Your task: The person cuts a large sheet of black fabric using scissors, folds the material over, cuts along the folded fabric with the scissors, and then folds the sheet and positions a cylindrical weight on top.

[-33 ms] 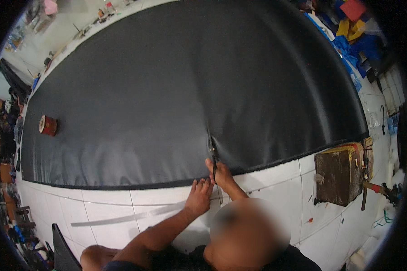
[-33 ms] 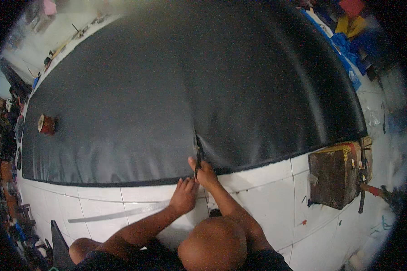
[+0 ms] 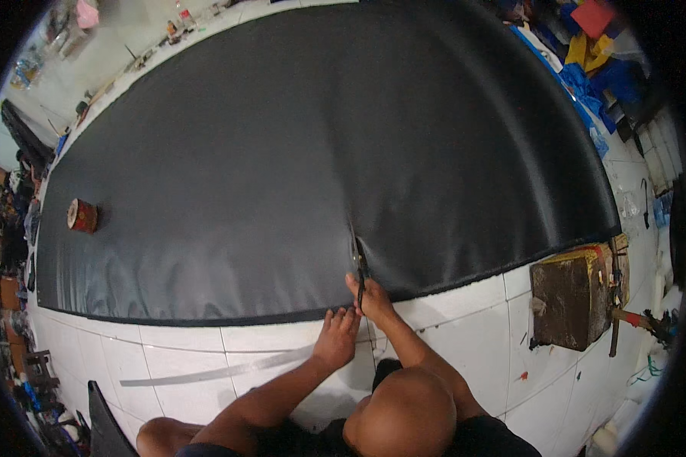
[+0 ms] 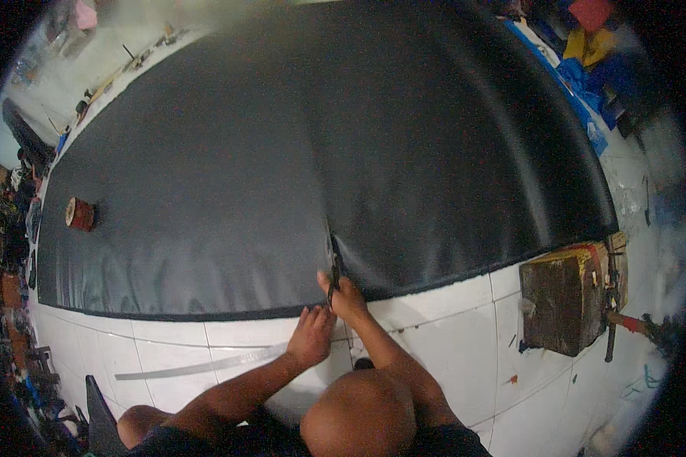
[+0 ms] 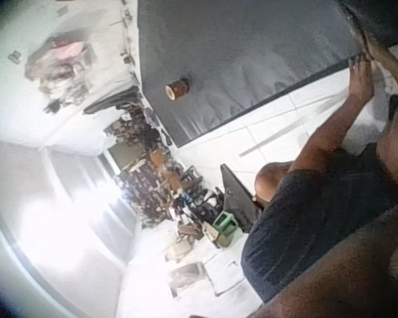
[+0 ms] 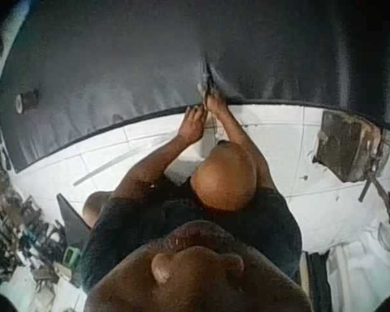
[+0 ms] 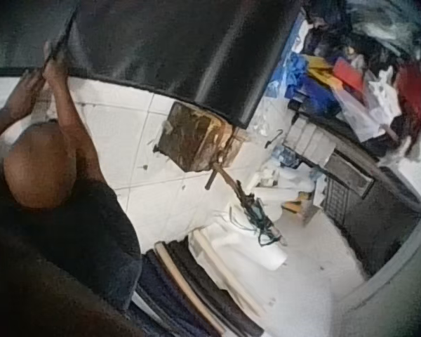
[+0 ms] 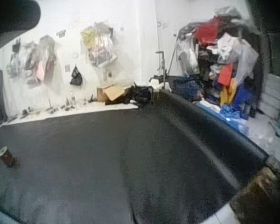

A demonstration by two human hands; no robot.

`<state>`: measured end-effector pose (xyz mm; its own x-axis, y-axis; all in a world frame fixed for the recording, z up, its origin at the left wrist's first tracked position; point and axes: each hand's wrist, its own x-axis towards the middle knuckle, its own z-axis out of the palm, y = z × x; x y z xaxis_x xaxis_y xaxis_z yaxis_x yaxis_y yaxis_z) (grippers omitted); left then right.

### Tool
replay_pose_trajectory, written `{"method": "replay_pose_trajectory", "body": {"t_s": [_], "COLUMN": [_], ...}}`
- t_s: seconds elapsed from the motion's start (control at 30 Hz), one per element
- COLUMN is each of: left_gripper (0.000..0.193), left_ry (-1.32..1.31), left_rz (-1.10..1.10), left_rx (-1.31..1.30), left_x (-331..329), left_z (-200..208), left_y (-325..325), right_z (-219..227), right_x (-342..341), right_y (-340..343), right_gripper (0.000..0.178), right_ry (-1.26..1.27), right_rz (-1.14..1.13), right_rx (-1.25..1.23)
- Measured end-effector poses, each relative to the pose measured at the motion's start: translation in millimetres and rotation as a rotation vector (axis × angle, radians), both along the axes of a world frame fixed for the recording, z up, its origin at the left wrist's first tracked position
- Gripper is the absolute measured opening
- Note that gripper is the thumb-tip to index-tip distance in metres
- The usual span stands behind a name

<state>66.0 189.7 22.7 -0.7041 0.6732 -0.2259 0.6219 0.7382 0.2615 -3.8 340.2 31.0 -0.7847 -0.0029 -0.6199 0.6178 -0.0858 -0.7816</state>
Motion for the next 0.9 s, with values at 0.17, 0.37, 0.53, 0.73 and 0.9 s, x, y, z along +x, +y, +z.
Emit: {"method": "replay_pose_trajectory", "body": {"t_s": [0.17,0.37,0.53,0.73,0.9], "left_gripper": [0.061,0.068,0.063,0.068,0.079], "left_ry": [-0.004,-0.017,-0.05,-0.029,-0.286], "left_rz": [-0.006,0.014,0.038,0.037,0.189], "left_rx": [0.023,-0.005,-0.053,-0.008,-0.116], "left_x": [2.0,-0.4,-6.6,-3.9,-23.5], "left_z": [3.4,3.4,12.0,10.2,35.9], "left_y": [5.8,1.0,10.7,12.7,42.7], "right_z": [-31.3,-23.1,-17.7,-11.2,-20.8], "right_x": [16.6,12.5,-34.4,-45.2,-41.1], "right_y": [-2.2,-2.8,10.9,0.5,5.5], "right_gripper": [0.054,0.053,0.061,0.054,0.048], "right_ry": [0.154,0.177,0.068,0.046,0.026], "right_rz": [-0.015,0.016,0.024,-0.088,-0.053], "right_rx": [0.27,0.276,0.155,0.105,0.127]}}
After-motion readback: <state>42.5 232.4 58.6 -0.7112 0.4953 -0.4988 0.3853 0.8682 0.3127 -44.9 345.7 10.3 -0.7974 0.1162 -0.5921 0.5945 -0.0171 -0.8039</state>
